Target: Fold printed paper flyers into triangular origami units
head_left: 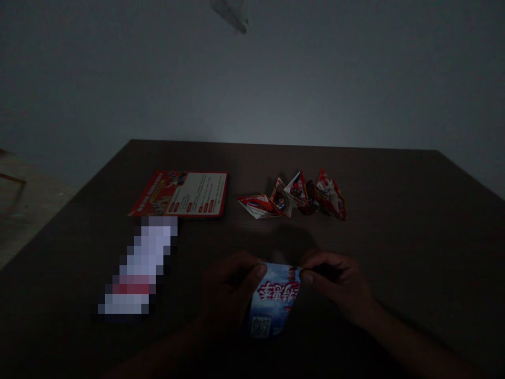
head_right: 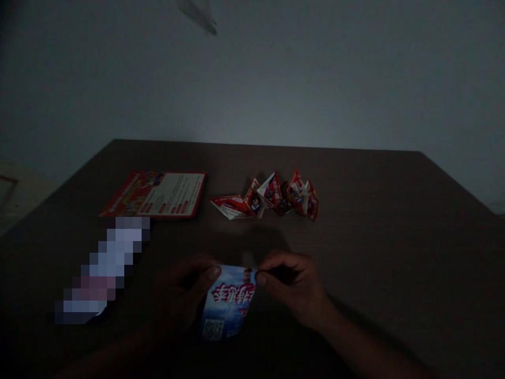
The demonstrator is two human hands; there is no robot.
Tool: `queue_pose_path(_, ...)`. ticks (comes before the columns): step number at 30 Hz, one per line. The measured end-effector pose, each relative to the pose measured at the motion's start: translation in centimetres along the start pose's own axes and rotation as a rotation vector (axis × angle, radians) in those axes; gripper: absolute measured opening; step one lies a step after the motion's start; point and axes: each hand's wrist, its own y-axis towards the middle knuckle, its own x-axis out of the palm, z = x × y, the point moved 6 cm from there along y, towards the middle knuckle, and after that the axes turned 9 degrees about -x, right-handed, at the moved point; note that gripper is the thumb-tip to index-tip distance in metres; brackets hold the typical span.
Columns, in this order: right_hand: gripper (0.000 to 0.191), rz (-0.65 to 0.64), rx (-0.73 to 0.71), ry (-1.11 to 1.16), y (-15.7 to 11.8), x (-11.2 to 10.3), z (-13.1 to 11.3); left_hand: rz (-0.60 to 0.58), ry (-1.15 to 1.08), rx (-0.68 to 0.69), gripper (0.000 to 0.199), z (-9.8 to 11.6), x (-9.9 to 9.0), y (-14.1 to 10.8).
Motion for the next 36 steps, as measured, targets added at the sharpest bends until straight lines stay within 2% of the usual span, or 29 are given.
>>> queue_pose_path(8,0.008,-0.010,-0.023,-0.011,0.03,-0.07,-0.29,-0.018,-0.011,0.005,0.012,0.05,0.06,-0.05)
queue_pose_path(14,0.013,-0.005,0.015,-0.019,-0.01,-0.01,-0.06,-0.036,-0.006,0.017,0.012,0.00,0.15,-0.05)
queue_pose_path(25,0.016,0.003,0.069,0.062,0.21,-0.13,0.19,-0.073,-0.066,-0.042,0.017,-0.64,0.51,0.16)
queue_pose_path(29,0.014,-0.041,0.114,0.060,0.12,0.12,0.41,-0.078,-0.089,-0.080,0.019,-0.59,0.46,0.23)
queue_pose_path(36,0.017,-0.059,0.038,0.012,0.18,0.08,0.13,-0.126,-0.112,-0.109,0.019,-0.84,0.78,0.16)
